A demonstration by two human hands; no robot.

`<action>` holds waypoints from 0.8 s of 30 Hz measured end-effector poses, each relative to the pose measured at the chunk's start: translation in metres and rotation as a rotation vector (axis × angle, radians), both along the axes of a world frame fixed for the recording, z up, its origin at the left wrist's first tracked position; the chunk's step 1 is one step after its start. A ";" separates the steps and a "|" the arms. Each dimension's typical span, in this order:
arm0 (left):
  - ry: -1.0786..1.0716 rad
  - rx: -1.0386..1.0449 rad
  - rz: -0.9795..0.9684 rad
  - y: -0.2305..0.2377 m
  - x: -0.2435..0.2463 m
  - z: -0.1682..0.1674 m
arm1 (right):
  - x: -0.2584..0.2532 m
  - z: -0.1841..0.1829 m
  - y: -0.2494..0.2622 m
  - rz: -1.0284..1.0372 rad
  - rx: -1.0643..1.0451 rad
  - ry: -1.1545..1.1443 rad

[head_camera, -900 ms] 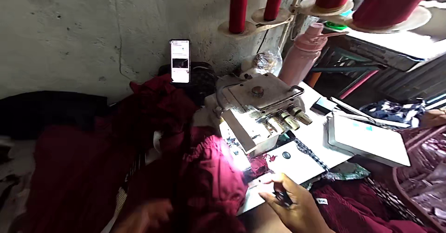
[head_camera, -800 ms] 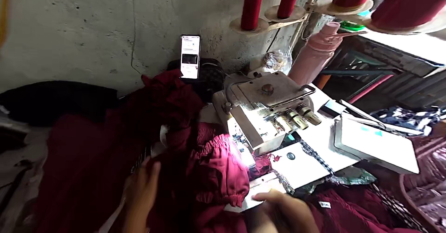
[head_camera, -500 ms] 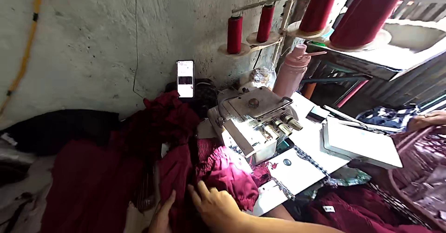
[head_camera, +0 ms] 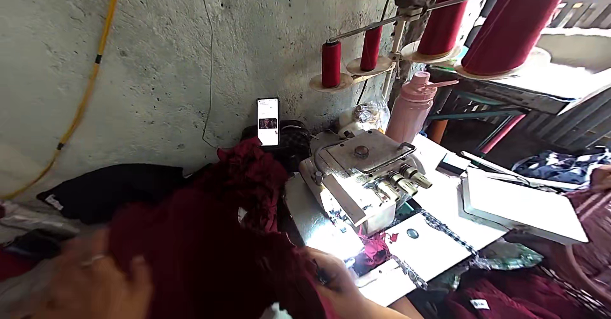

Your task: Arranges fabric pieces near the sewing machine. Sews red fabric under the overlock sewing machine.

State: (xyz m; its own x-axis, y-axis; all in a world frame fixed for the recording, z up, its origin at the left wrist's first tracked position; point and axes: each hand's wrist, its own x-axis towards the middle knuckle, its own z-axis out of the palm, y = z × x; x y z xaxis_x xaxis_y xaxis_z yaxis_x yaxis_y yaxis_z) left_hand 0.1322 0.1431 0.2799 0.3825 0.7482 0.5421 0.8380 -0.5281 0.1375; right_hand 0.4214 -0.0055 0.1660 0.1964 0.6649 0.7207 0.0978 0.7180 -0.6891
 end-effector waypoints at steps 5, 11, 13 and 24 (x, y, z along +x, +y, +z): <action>-0.055 -0.369 -0.820 -0.050 0.144 -0.076 | 0.020 -0.029 -0.041 0.113 -0.250 0.186; -0.041 -0.628 -0.895 -0.073 0.203 -0.085 | 0.049 -0.036 -0.091 -0.157 -0.642 0.395; -0.006 -0.472 -0.771 -0.081 0.213 -0.094 | 0.066 -0.052 -0.097 -0.302 -0.583 0.255; -0.027 -0.336 -0.457 -0.089 0.220 -0.092 | 0.075 -0.042 -0.084 -0.843 -0.399 -0.444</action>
State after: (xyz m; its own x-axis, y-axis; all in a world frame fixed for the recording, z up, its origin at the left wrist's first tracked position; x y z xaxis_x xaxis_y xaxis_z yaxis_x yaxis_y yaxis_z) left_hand 0.3522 0.0545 0.1883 0.6975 0.6425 0.3173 0.5280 -0.7601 0.3787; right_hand 0.4967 -0.0899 0.1242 0.4796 0.6411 0.5992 0.7670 0.0255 -0.6411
